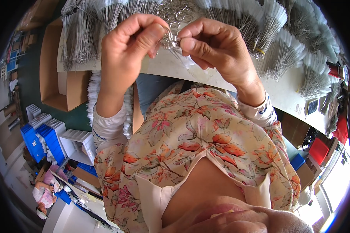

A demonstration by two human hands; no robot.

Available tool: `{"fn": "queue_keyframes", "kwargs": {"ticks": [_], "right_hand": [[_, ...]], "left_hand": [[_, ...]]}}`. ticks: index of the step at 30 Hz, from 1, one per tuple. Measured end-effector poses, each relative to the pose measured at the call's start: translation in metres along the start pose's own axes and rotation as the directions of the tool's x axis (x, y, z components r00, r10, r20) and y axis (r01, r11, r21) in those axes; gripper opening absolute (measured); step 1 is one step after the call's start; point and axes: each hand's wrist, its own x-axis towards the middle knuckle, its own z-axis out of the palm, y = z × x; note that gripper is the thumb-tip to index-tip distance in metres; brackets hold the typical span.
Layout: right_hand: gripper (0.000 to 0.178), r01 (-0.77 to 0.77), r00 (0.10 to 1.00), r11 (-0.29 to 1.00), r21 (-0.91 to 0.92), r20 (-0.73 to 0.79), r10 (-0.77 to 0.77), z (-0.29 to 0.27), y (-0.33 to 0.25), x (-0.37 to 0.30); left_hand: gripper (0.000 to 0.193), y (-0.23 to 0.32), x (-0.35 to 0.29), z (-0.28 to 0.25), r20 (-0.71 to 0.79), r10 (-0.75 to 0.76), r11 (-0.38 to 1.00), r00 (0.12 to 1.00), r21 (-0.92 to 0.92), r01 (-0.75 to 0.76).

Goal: The person is assembling white bottle brushes by attaching metal rings to the handles and organizing them into cardboard boxes.

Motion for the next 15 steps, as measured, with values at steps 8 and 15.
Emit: {"fn": "queue_keyframes", "kwargs": {"ticks": [8, 15], "right_hand": [[0.015, -0.040, 0.998, 0.999, 0.025, 0.040, 0.039, -0.002, 0.003, 0.006], [0.016, -0.024, 0.993, 0.999, 0.049, 0.117, 0.019, 0.006, 0.006, 0.008]], "left_hand": [[0.012, 0.004, -0.004, -0.002, 0.190, 0.389, 0.628, 0.901, 0.661, -0.410], [0.015, 0.024, -0.022, -0.012, 0.046, -0.202, 0.974, 0.978, -0.096, 0.205]]}}
